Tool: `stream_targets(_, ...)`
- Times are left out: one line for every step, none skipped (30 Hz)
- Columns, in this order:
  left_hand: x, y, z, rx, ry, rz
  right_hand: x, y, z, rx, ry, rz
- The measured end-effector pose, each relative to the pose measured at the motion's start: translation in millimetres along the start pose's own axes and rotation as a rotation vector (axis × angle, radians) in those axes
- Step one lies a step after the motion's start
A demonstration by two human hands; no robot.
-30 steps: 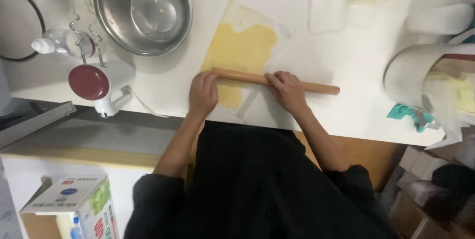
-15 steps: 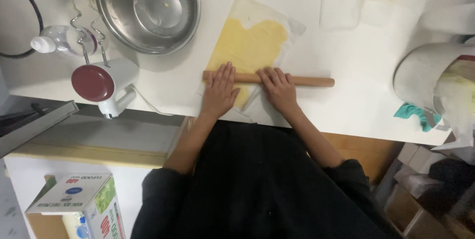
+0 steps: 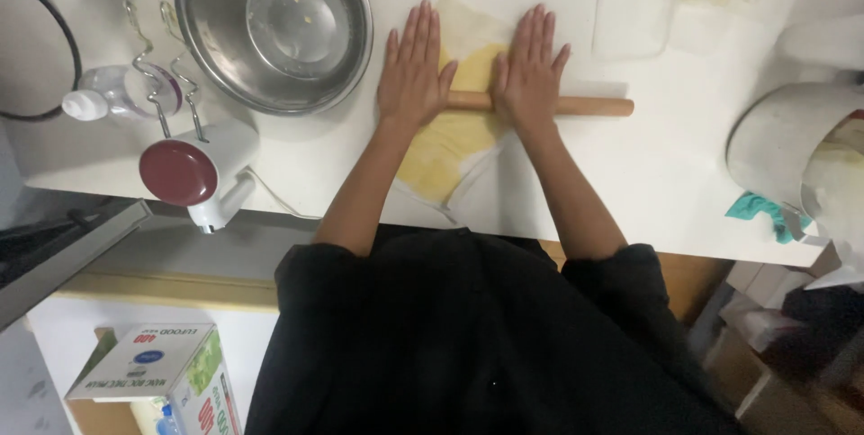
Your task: Place dough on parchment paper and roll it out flat using a rolling pin.
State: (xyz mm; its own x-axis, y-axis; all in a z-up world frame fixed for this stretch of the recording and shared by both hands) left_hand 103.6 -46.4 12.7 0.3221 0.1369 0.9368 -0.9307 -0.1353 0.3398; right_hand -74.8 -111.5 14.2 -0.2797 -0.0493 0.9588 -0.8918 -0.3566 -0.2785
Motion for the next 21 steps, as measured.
stream_targets(-1, -3, 5, -0.002, 0.002, 0.003, 0, -2, 9, 0.000, 0.003, 0.003)
stream_targets(-2, -3, 8, -0.004, 0.018, -0.018, 4, -1, 15, -0.004, 0.040, 0.036)
stream_targets(-3, -3, 13, -0.005, 0.035, -0.039, 7, 0, 23, -0.007, 0.077, 0.070)
stream_targets(-3, -1, 0, -0.010, 0.036, -0.041, 11, 5, 12, -0.010, 0.081, 0.068)
stream_targets(-3, -2, -12, 0.022, 0.052, -0.048, 14, 5, 2, 0.070, 0.071, 0.054)
stream_targets(-3, -3, -24, 0.056, 0.068, -0.057, 16, 6, -8, 0.149, 0.059, 0.039)
stream_targets(-5, -3, -37, 0.053, 0.069, -0.061, 16, 8, -19, 0.147, 0.061, 0.036)
stream_targets(-7, -1, -60, 0.067, 0.060, -0.044, 14, 11, -37, 0.122, 0.003, 0.055)
stream_targets(-9, 2, -83, 0.081, 0.051, -0.026, 12, 15, -56, 0.096, -0.056, 0.075)
stream_targets(-15, 0, -90, 0.087, 0.052, -0.026, 6, 17, -60, 0.102, -0.059, 0.075)
stream_targets(-18, 0, -95, 0.056, 0.096, -0.016, 0, 19, -64, 0.130, -0.054, 0.019)
stream_targets(-19, -1, -102, 0.024, 0.136, -0.001, -7, 20, -69, 0.158, -0.051, -0.031)
stream_targets(-11, -3, -82, 0.031, 0.133, 0.004, -6, 14, -50, 0.162, -0.056, -0.025)
stream_targets(-7, -2, -67, 0.071, 0.088, -0.025, -2, 13, -37, 0.133, -0.063, -0.027)
stream_targets(-3, -2, -51, 0.111, 0.043, -0.053, 2, 12, -25, 0.103, -0.070, -0.029)
stream_targets(-6, -4, -39, 0.111, 0.046, -0.052, 2, 10, -12, 0.105, -0.067, -0.029)
stream_targets(-8, -6, -28, 0.122, 0.035, -0.042, 3, 9, 0, 0.088, -0.069, -0.030)
stream_targets(-10, -10, -15, 0.136, 0.029, -0.030, 4, 7, 15, 0.076, -0.068, -0.029)
stream_targets(-9, -14, -3, 0.136, 0.038, -0.027, 2, 6, 26, 0.082, -0.061, -0.027)
stream_targets(-10, -15, 4, 0.133, 0.036, -0.008, 2, 6, 33, 0.081, -0.054, -0.035)
stream_targets(-11, -16, 12, 0.129, 0.035, 0.012, 2, 8, 40, 0.080, -0.048, -0.043)
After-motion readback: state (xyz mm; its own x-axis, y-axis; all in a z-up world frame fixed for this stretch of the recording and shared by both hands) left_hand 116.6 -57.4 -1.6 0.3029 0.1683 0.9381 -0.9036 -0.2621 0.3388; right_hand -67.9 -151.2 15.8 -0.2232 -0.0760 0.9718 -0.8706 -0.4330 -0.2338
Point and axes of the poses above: each hand's wrist, its own z-axis towards the middle knuckle, its own x-axis out of the back of the hand, y = z × x, the point moved 6 cm from there along z, towards the middle knuckle, and after that the axes turned 13 degrees about y, right-handed, at the moved point
